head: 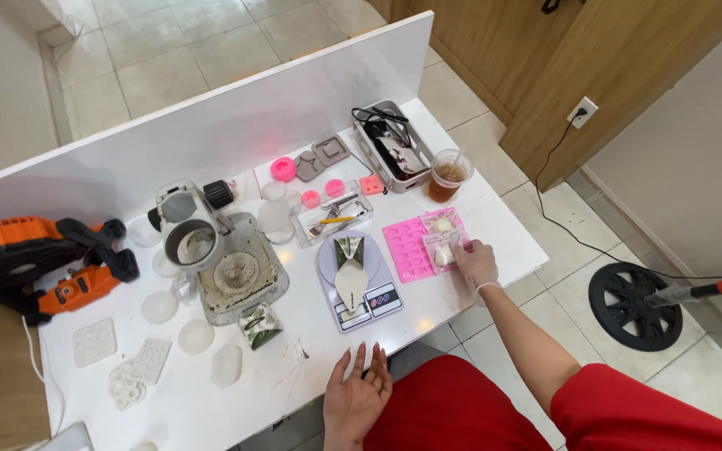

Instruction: Assembling a small decorative paper box and placing a wax melt inside for final packaging.

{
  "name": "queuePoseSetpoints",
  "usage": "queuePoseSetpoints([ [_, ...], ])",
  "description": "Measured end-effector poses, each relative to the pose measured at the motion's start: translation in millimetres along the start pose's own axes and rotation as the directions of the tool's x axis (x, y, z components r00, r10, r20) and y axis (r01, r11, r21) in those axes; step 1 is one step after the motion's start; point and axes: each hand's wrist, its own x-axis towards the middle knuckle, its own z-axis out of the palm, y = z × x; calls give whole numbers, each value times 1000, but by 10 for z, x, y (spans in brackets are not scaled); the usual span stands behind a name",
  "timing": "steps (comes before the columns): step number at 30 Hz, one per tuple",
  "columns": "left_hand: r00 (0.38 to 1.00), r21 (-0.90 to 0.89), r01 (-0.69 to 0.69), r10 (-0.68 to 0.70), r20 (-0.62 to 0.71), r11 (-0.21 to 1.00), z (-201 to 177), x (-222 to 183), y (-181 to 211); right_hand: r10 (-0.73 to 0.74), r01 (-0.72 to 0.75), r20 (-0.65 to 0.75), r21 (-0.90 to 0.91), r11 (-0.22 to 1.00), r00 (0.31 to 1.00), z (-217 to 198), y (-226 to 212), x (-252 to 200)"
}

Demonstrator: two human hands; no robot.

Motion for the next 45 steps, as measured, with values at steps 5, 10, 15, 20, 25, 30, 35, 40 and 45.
queuePoseSetpoints([
  [5,995,-30,-8,11,100,1000,-182,126,30,-11,12,-10,57,998,1000,84,220,282],
  [10,989,-58,-8,17,148,998,-174,54,-7,22,-17,-17,279,960,1000,95,263,273],
  [15,989,-54,8,0,151,999,-197,11,-18,55,-36,-45,344,938,997,180,329,469],
  [20,992,-31,-20,24,124,999,-180,-70,-61,-19,49,-95,316,947,995,218,486,739],
  [25,993,122,-111,105,53,986,55,-227,-152,-175,189,-72,405,894,982,110,378,368],
  [30,937,603,-343,302,173,720,345,-215,-269,-244,200,-11,609,768,970,47,148,-183],
  [35,804,704,-585,400,439,403,486,411,-248,-219,170,7,604,779,976,264,-203,-731],
  [40,565,616,-770,628,535,168,830,177,-347,-327,205,77,638,742,942,441,-367,-1322],
  [45,426,580,-810,768,478,88,670,172,-215,-538,425,15,593,684,843,457,-504,-1794],
])
